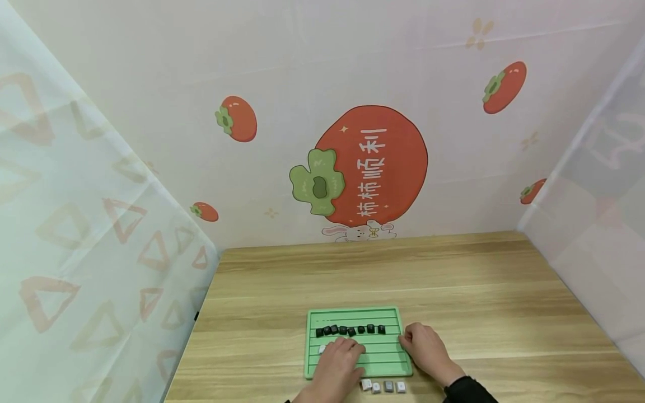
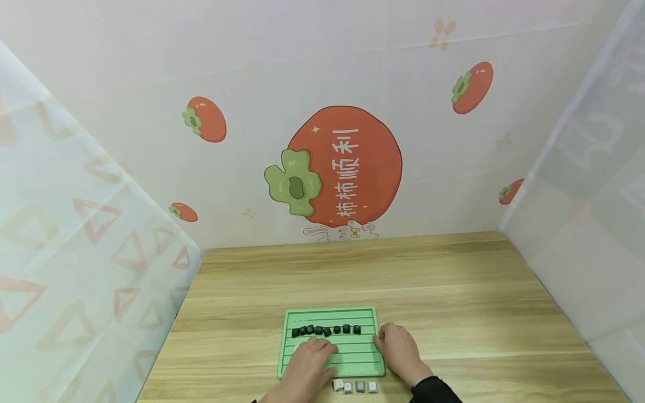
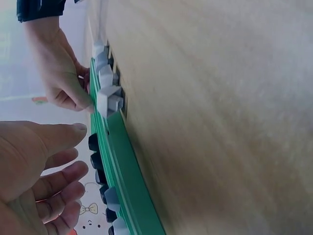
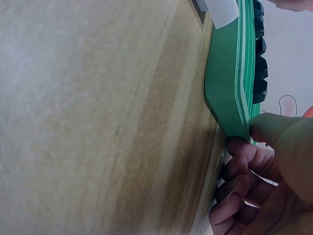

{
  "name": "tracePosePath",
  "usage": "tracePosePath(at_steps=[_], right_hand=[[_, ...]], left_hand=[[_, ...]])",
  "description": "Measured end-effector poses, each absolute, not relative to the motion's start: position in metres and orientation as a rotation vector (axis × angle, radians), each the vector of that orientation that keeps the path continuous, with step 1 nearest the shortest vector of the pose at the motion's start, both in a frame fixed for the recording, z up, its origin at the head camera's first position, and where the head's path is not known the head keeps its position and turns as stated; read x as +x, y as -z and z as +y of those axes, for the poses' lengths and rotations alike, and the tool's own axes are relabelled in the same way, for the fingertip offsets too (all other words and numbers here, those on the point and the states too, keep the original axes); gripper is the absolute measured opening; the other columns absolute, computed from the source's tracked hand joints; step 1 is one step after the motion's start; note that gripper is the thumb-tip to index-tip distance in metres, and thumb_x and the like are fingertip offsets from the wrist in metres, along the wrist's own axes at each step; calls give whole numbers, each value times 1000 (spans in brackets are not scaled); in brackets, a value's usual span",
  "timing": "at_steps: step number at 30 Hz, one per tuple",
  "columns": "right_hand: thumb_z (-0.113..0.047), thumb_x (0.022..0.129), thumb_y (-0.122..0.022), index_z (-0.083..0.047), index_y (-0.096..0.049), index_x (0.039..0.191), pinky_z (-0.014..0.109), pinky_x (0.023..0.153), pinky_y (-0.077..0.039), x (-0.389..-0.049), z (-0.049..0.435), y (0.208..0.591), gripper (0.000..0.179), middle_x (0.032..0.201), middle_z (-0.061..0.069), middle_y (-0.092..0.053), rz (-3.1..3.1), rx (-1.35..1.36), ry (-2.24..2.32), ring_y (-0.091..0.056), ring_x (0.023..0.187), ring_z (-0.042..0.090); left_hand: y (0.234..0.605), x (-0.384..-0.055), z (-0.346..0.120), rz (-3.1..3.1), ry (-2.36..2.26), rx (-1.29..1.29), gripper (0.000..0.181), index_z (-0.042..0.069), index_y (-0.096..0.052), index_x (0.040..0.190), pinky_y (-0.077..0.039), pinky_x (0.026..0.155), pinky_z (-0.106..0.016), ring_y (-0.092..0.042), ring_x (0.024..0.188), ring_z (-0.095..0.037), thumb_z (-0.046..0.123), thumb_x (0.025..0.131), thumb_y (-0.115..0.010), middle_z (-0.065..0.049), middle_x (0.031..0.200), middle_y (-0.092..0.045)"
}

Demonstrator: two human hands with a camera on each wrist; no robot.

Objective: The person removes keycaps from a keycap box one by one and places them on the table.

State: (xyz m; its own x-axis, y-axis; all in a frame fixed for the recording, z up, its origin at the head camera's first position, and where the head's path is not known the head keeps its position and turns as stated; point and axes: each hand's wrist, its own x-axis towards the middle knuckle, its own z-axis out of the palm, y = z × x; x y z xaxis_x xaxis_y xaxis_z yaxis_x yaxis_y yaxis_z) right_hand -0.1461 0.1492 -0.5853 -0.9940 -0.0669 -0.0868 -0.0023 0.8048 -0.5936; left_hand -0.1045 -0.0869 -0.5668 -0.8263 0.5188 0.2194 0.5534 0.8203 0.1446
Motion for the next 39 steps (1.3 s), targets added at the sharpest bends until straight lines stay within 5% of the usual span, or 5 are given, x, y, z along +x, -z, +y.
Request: tracePosePath(at_steps=[15, 39], right_hand=[[-13, 92, -70, -18, -34, 57, 21, 55, -21, -145, 149, 583, 50, 56, -6, -23, 2868, -56, 960, -26, 52, 9], [-13, 92, -70, -18, -34, 57, 20, 53, -20, -146, 147, 583, 51, 55, -7, -23, 2886, -62, 948, -26, 51, 8]], left_hand=[[568, -114, -93, -2885, 259, -735, 39, 16, -72, 112, -54, 83, -32, -63, 100, -15, 31, 78, -86, 1, 108, -71], [573, -118, -97, -2923, 243, -711, 22, 18, -79, 99, -51, 75, -30, -60, 91, -13, 24, 79, -85, 3, 99, -71]])
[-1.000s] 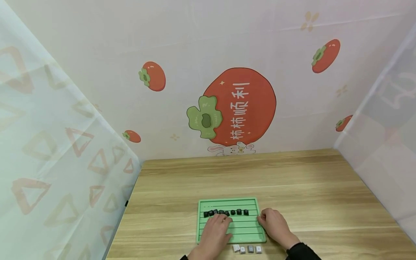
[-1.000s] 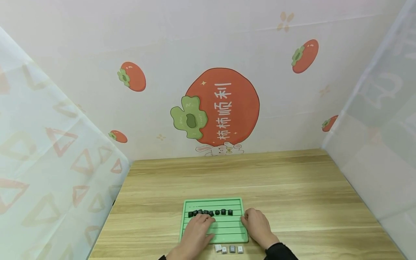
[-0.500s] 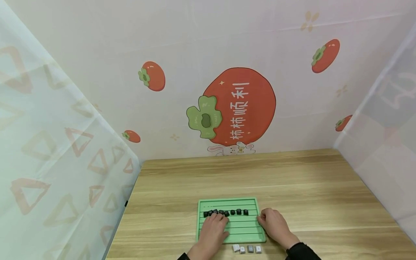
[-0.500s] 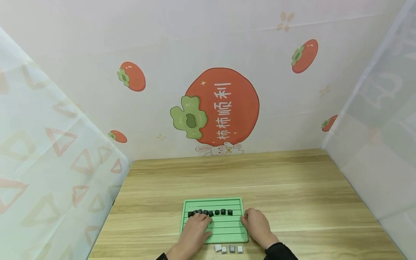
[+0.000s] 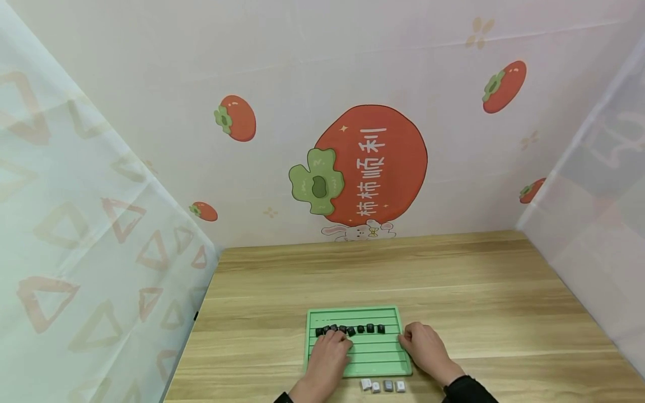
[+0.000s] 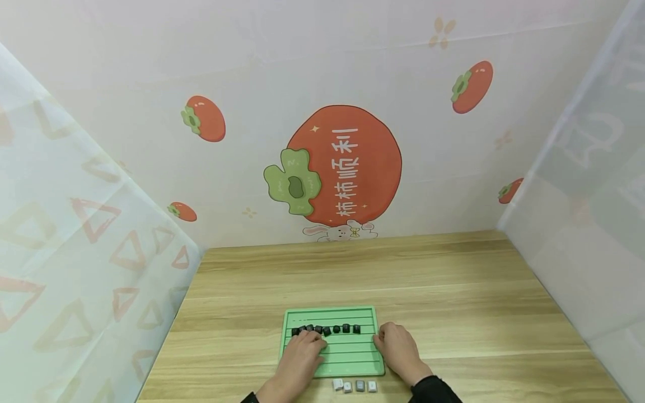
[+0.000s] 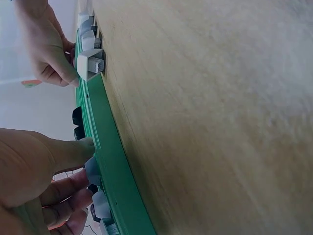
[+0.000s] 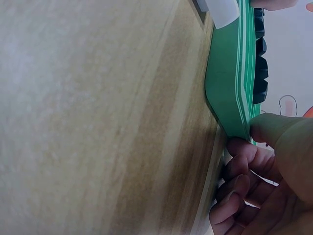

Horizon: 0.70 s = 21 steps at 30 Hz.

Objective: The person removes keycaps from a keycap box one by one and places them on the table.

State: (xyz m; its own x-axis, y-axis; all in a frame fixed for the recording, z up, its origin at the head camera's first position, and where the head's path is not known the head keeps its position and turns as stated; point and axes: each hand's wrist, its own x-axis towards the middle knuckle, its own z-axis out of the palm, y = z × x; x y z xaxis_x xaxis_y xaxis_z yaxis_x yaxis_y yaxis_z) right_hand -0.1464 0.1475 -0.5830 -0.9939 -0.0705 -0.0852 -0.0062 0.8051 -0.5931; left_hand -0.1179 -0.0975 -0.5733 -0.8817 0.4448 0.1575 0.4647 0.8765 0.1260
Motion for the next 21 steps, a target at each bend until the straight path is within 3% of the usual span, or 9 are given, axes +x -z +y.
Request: tracePosePath(at_steps=[11, 21], right_hand=[[-13, 92, -70, -19, -33, 57, 20, 54, -19, -146, 147, 582, 51, 55, -7, -23, 2885, -69, 949, -25, 52, 8], [-13, 92, -71, -18, -35, 57, 20, 53, -21, -145, 147, 582, 50, 55, -7, -24, 2887, -57, 943, -27, 52, 9]], left_hand=[[576, -120, -97, -2921, 213, -698, 19, 15, -79, 99, -52, 75, -32, -61, 90, -14, 5, 83, -77, 2, 97, -71], [575, -121, -97, -2926, 189, -709, 22, 15, -79, 97, -51, 76, -33, -61, 89, -15, 0, 80, -78, 1, 95, -70]])
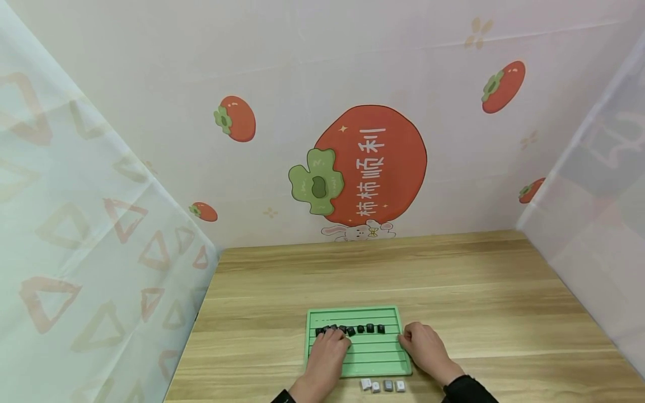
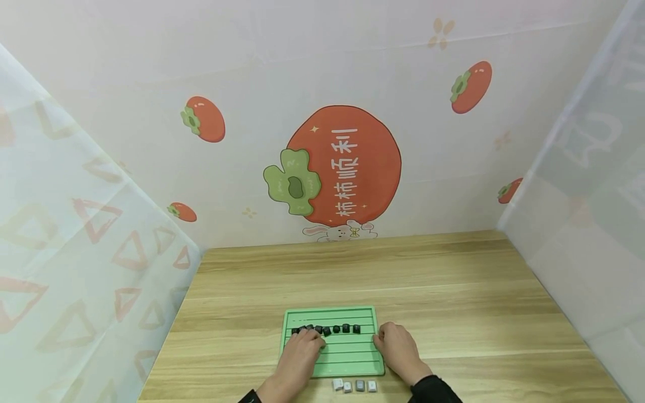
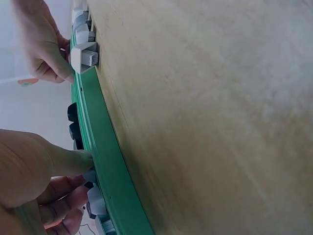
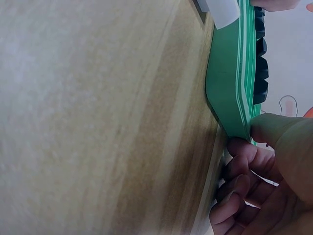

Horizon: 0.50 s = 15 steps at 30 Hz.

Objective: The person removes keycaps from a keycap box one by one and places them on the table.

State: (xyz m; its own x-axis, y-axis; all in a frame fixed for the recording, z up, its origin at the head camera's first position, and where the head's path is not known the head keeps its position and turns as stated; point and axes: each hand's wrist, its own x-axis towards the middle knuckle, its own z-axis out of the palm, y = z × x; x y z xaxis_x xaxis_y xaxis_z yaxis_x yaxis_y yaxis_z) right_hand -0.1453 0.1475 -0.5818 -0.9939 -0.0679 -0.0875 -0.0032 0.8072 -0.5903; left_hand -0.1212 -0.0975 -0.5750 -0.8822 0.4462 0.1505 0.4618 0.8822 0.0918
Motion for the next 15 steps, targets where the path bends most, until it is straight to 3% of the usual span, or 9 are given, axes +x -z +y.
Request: tracePosePath(at_steps=[15], right_hand=[[-13, 92, -70, -18, -34, 57, 21, 54, -20, -146, 148, 583, 51, 55, -7, -23, 2882, -60, 945, -26, 52, 9]], left_hand=[[571, -122, -96, -2915, 211, -698, 14, 16, -79, 94, -48, 71, -28, -60, 85, -12, 8, 83, -78, 3, 93, -71]])
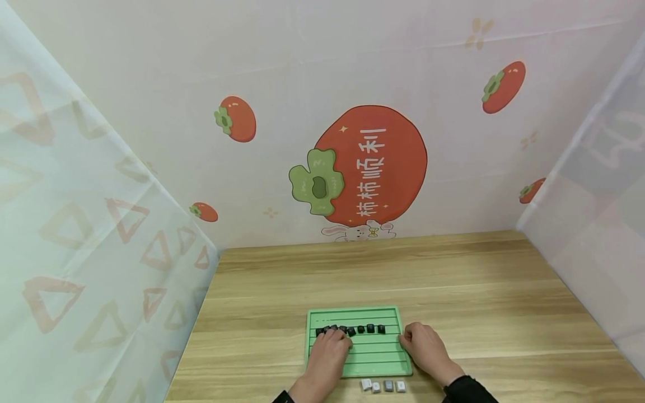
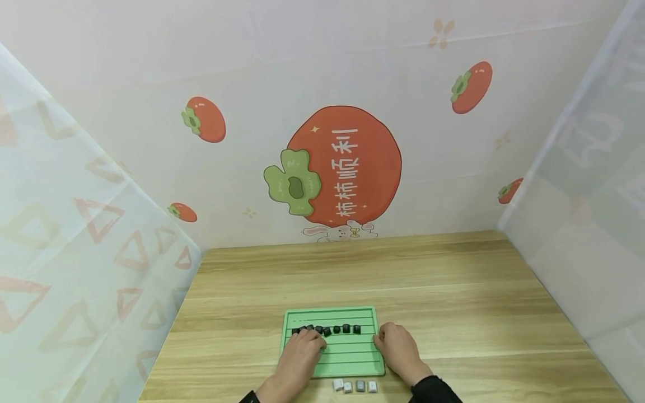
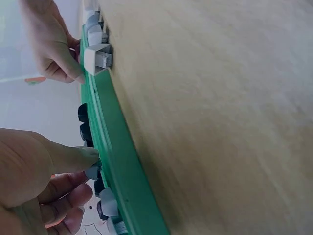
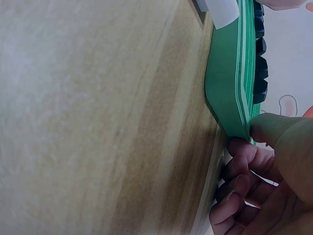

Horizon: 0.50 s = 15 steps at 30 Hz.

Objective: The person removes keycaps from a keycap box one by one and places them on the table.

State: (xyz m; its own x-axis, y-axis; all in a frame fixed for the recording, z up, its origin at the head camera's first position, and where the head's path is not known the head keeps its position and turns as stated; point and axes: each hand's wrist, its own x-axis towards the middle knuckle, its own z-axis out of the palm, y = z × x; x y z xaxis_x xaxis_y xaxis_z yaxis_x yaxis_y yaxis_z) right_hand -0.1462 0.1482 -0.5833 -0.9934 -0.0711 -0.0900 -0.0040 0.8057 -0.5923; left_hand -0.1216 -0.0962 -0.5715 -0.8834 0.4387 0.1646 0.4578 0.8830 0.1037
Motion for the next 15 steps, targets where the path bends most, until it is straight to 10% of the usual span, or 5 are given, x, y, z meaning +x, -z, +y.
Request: tracePosePath(at_steps=[15], right_hand=[[-13, 92, -70, -18, -32, 57, 21, 54, -20, -146, 148, 580, 52, 56, -6, -22, 2867, -52, 961, -25, 53, 9]], left_hand=[[560, -113, -92, -2853, 239, -783, 14, 21, -79, 92, -53, 78, -28, -65, 90, -10, 12, 81, -80, 7, 93, -72]])
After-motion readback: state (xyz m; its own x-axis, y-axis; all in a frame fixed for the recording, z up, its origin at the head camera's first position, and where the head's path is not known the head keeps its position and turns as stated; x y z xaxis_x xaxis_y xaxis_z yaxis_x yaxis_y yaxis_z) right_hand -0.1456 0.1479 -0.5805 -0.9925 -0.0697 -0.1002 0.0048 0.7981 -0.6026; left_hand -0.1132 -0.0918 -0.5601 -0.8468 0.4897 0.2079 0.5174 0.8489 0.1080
